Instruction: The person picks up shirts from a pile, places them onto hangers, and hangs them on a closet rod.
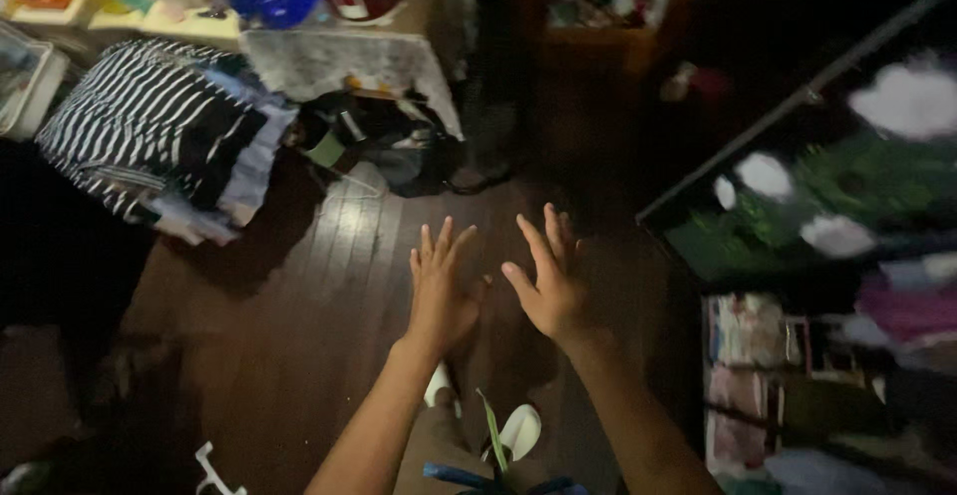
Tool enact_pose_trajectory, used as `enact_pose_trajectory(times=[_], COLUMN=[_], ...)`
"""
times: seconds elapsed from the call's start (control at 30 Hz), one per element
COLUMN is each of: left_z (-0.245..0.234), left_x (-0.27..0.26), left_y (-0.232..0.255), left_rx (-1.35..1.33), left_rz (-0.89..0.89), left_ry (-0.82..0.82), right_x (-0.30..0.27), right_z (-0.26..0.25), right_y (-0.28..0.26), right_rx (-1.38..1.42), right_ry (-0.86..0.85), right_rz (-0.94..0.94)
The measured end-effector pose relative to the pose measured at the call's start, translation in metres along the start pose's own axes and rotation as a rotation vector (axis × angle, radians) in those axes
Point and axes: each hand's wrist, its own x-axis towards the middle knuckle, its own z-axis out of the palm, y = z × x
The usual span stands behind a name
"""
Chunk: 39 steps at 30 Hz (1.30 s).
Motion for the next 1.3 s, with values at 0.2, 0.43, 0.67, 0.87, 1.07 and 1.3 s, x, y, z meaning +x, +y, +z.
enact_pose_trajectory(times=[0.2, 0.43, 0.67, 0.87, 1.07, 1.3], left_z=[-0.051, -0.129, -0.227, -0.269, -0.281, -0.318], left_x=[-0.026, -0.036, -0.035, -0.035, -0.032, -0.001], left_y=[-0.063, -0.166, -0.282, -0.374, -0.437, -0.490], left_rx=[-0.089, -0.112, -0.105, -0.070, -0.066, -0.049], left_rz=[-0.098, -0.203, -0.249, -0.266, -0.344, -0.495], left_ry=[0.129, 0.158, 0.209, 0.272, 0.331, 0.368], right_x=[0.042, 0.081, 0.129, 0.155, 0.195, 0.270], right_z=[0.056, 0.155, 0.256, 0.335, 0.391, 0.469], right_y=[-0.051, -0.136, -0.236, -0.301, -0.338, -0.368], right_rx=[0.003, 0.029, 0.063, 0.165, 0.199, 0.257], right_ry=[-0.139, -0.187, -0.244, -0.291, -0.413, -0.505], right_rz=[-0.133, -0.183, -0.248, -0.293, -0.365, -0.412])
